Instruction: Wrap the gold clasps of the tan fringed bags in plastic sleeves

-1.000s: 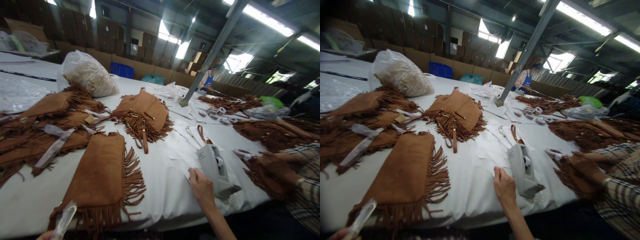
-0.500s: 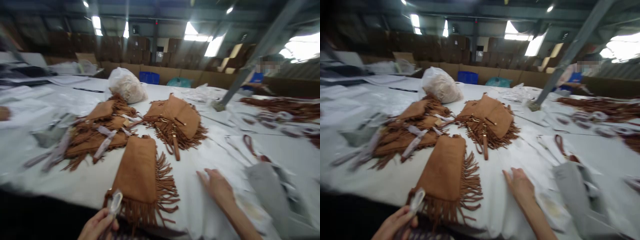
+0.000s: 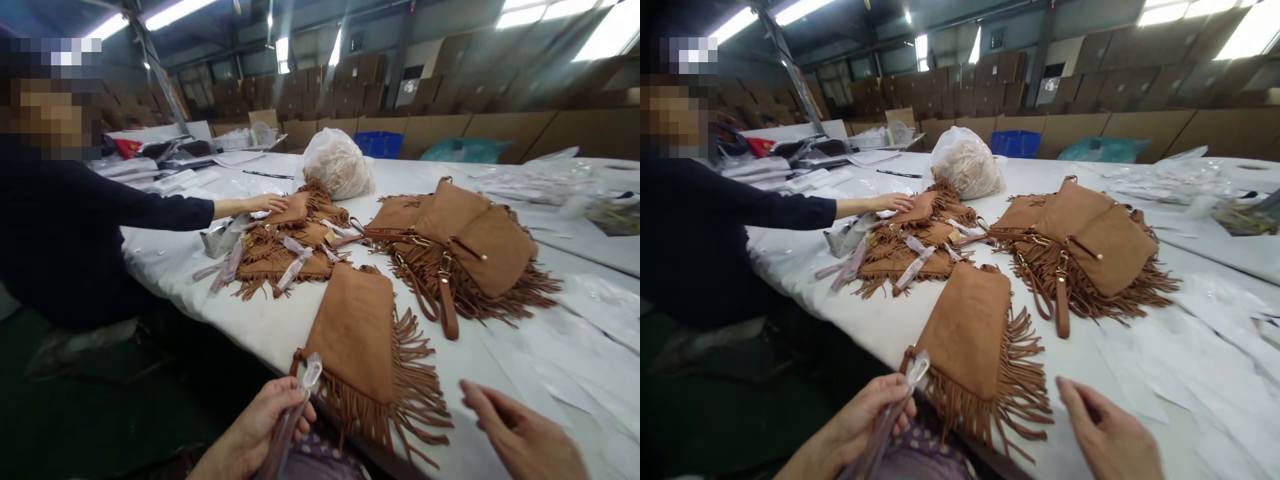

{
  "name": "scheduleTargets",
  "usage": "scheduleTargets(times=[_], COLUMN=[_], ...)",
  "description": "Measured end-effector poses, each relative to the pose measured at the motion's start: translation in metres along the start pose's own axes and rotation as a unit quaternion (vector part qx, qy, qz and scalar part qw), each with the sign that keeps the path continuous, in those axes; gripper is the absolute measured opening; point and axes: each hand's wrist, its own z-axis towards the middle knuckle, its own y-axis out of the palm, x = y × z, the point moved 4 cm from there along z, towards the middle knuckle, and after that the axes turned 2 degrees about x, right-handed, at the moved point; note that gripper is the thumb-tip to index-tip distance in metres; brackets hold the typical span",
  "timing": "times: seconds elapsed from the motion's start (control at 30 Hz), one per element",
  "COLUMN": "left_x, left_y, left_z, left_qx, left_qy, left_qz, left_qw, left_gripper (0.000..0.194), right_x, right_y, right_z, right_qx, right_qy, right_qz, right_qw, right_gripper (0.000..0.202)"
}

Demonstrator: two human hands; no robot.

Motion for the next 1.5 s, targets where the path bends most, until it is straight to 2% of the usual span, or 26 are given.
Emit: scheduleTargets(times=[0.03,0.07,0.1,0.13,0.23,0.3,0.37,0.53,0.63,0.73,0.93,1.07,1.2,1.5], left_x=[0.001,0.002,0.003,0.003,0.003,0.001,-0.002,-0.017,-0.029,-0.032,-0.019,-0.023,-0.027,-0.016], left_y=[0.0,0.0,0.0,0.0,-0.001,-0.002,-0.004,-0.007,-0.007,-0.006,0.0,-0.002,-0.001,0.007], left_z=[0.0,-0.001,-0.001,-0.002,-0.002,-0.002,-0.002,-0.009,-0.015,-0.017,-0.007,0.001,0.003,0.004], left_qx=[-0.004,-0.007,-0.01,-0.012,-0.02,-0.025,-0.028,-0.019,-0.008,-0.003,-0.006,0.022,0.02,0.019], left_qy=[0.002,0.003,0.004,0.004,0.005,0.004,0.002,0.025,0.048,0.055,0.042,0.023,0.037,0.057], left_qz=[0.005,0.009,0.014,0.019,0.032,0.042,0.046,0.063,0.071,0.064,0.029,0.013,0.003,0.02], left_qw=[1.0,1.0,1.0,1.0,0.999,0.999,0.999,0.998,0.996,0.996,0.999,0.999,0.999,0.998], left_gripper=[0.025,0.025,0.025,0.025,0.026,0.027,0.029,0.038,0.044,0.044,0.042,0.039,0.037,0.031], right_x=[-0.021,-0.042,-0.063,-0.083,-0.126,-0.142,-0.149,-0.149,-0.146,-0.145,-0.143,-0.144,-0.145,-0.141], right_y=[0.021,0.043,0.064,0.084,0.131,0.151,0.162,0.171,0.172,0.173,0.172,0.17,0.17,0.174], right_z=[-0.014,-0.029,-0.043,-0.055,-0.072,-0.072,-0.069,-0.068,-0.071,-0.071,-0.069,-0.071,-0.072,-0.074], right_qx=[-0.105,-0.197,-0.276,-0.33,-0.408,-0.431,-0.446,-0.424,-0.41,-0.405,-0.401,-0.395,-0.401,-0.424], right_qy=[0.015,0.039,0.063,0.081,0.128,0.138,0.124,0.075,0.063,0.057,0.055,0.05,0.065,0.089], right_qz=[0.076,0.144,0.21,0.269,0.377,0.405,0.416,0.411,0.403,0.4,0.428,0.435,0.449,0.474], right_qw=[0.991,0.969,0.936,0.901,0.822,0.794,0.783,0.804,0.816,0.82,0.808,0.808,0.796,0.767], right_gripper=[0.051,0.059,0.062,0.061,0.056,0.054,0.053,0.05,0.049,0.048,0.047,0.049,0.049,0.055])
